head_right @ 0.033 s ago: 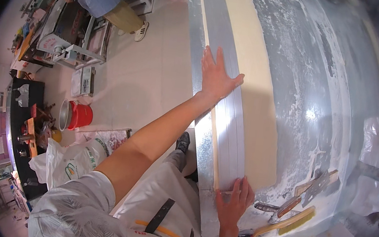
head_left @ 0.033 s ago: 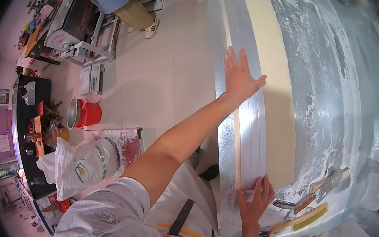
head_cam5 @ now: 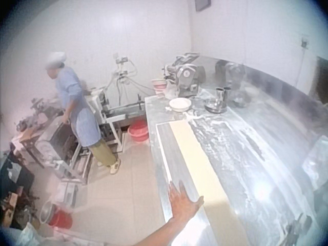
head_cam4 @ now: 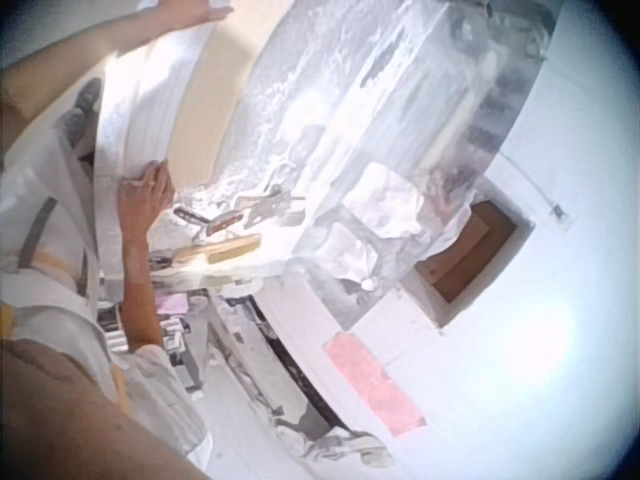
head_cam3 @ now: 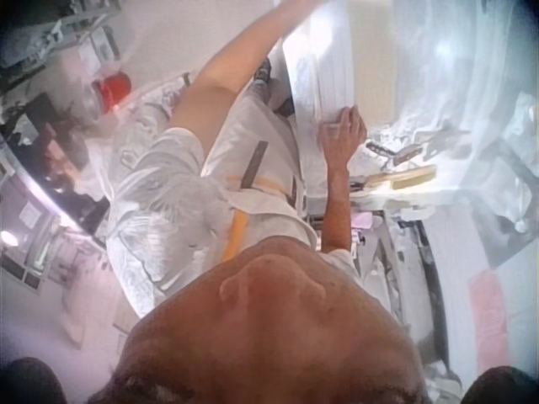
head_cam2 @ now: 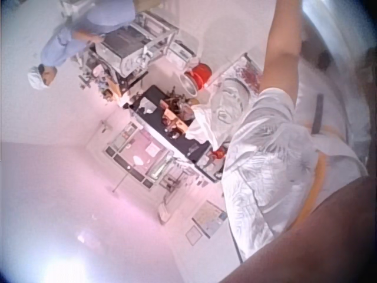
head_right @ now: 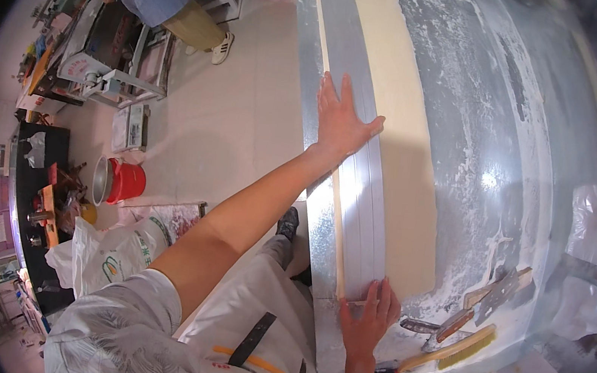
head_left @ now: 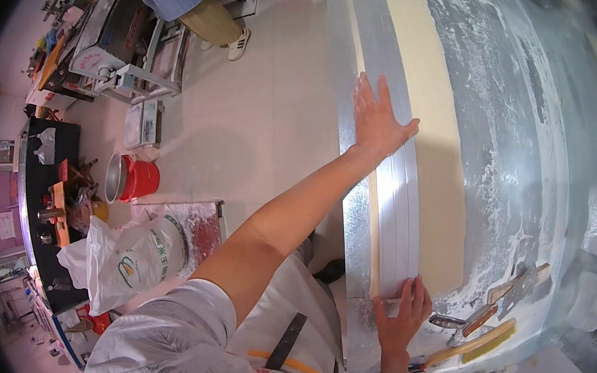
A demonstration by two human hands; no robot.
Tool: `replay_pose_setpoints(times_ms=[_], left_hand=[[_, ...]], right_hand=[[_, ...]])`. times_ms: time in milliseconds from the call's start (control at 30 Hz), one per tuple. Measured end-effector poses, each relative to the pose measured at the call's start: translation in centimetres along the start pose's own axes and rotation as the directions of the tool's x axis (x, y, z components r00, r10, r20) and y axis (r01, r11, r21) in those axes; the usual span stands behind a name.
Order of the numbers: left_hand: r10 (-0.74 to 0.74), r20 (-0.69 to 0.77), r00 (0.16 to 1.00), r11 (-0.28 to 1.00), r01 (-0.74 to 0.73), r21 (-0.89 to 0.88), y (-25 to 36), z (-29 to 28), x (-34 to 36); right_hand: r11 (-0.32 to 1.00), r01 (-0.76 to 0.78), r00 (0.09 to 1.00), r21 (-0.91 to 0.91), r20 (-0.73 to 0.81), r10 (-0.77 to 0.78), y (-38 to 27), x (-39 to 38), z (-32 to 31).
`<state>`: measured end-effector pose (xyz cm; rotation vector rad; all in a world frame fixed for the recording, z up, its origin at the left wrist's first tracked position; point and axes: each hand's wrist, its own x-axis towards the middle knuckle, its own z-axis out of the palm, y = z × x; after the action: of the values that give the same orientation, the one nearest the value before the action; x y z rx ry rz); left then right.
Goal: The person feeds a sheet of dough through a roller machine, then folds and cuts it into thin strips on a metal table using a bench scraper. The cut noodles are gathered and placed on the table.
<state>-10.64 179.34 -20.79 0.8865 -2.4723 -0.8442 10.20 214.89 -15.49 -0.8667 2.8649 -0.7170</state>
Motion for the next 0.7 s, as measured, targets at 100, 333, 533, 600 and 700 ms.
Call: replay_pose_setpoints(times_ms=[100,333,533,600,700], left_hand=[[0.014,-0.003,1.000,1.000,-0.014,-0.005,-0.2,0.2,0.1],[0.020,0.005,1.000,1.000,-0.020,0.009,-0.2,0.4,0.1],[0.008,0.022,1.000,0.999,-0.009,0.031,-0.2,1.0,0.0],[0.013,0.027,1.000,0.999,-0.012,-0.040,0.0,1.1,-0.2],[0.061,-0.001,0.998,0.998,-0.061,-0.025,-1.6,1.3,0.0]], right_hand=[[1.000,0.007,1.000,-0.009,0.003,-0.007,0.0,-0.1,0.1],[0.999,0.027,1.000,-0.025,-0.007,-0.027,-0.5,0.2,-0.1],[0.998,0.045,0.999,-0.047,-0.015,-0.045,0.1,-0.1,0.1],[0.998,0.031,0.999,-0.063,-0.029,-0.033,0.3,-0.6,0.2],[0.998,0.017,0.999,-0.062,-0.038,-0.020,0.3,-0.2,0.6]])
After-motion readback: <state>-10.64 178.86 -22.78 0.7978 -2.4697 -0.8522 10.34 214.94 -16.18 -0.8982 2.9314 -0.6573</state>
